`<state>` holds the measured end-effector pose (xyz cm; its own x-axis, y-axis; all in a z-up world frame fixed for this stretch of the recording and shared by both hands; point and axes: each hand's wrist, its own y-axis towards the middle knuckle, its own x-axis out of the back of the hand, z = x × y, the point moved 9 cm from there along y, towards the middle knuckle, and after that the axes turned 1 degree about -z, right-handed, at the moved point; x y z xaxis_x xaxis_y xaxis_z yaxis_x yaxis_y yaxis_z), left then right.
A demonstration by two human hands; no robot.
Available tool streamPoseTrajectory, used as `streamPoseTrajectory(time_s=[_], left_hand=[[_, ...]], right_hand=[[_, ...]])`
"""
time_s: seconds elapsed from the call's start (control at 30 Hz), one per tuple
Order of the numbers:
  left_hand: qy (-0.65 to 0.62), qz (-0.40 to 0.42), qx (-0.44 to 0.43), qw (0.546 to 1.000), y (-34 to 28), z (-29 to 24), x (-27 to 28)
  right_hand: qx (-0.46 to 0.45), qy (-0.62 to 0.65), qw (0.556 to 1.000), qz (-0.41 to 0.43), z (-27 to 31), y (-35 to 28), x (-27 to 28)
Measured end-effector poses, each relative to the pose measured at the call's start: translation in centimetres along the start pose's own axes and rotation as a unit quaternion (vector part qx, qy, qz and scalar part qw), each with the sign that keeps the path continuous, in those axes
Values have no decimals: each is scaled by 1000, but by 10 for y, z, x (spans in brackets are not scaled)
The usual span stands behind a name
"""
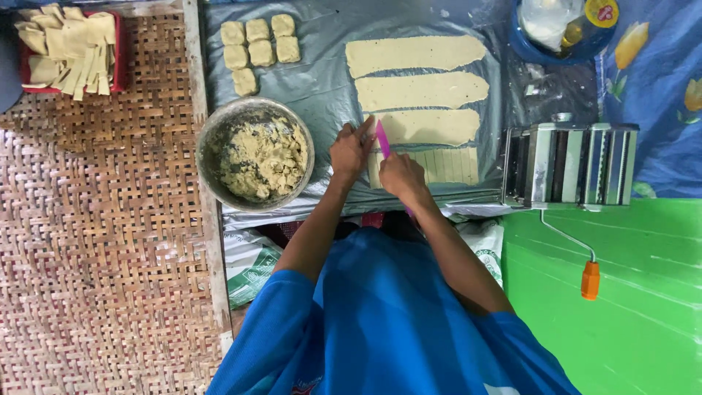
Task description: Cutting long strips of dough into smaller rectangular pieces using a plastic scraper.
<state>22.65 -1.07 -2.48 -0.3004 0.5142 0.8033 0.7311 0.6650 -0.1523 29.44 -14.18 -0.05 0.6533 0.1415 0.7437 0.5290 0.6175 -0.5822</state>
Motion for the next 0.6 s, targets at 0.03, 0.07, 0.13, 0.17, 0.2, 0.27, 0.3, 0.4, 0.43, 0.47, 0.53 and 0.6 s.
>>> streamPoseTrajectory(time_s=[0.03, 0.07, 0.13, 0.17, 0.2, 0.27, 0.3, 0.4, 0.43, 0.47, 0.53, 0.6], left_hand=[[-1, 1, -1, 1000, -1, 0, 0], [-5, -5, -5, 1000, -1, -1, 2], [-9, -11, -10, 1000, -2, -2, 4], [-14, -15, -8, 1000, -3, -2, 4], [-19, -19, -7, 1000, -3, -3, 4], [-23, -20, -4, 1000, -1, 0, 1], [-26, -20, 0, 999, 0, 2, 0], [-27, -24, 7, 999, -1, 7, -3], [-27, -23, 7, 999, 0, 8, -6], [-25, -27, 9, 999, 1, 11, -8], [-22, -30, 11, 999, 1, 12, -9], [-37, -36, 6, 999, 0, 11, -6]], right_hand=[[-1, 0, 1000, 0, -1, -4, 0], [-6, 9, 1000, 5, -2, -8, -1], [-11, 18, 1000, 9, -1, -17, -1], [-20, 9, 1000, 21, 0, -23, -1], [-29, 0, 999, 32, 0, -27, 0], [-29, -1, 999, 37, -1, -31, 2], [-29, -2, 999, 44, -2, -33, 2], [-29, -3, 998, 46, -1, -45, 3], [-30, -3, 998, 46, -2, -45, 2], [-31, 1, 998, 46, -4, -45, 0], [-33, 5, 998, 46, -7, -43, -3], [-37, 2, 998, 41, -9, -40, -3]])
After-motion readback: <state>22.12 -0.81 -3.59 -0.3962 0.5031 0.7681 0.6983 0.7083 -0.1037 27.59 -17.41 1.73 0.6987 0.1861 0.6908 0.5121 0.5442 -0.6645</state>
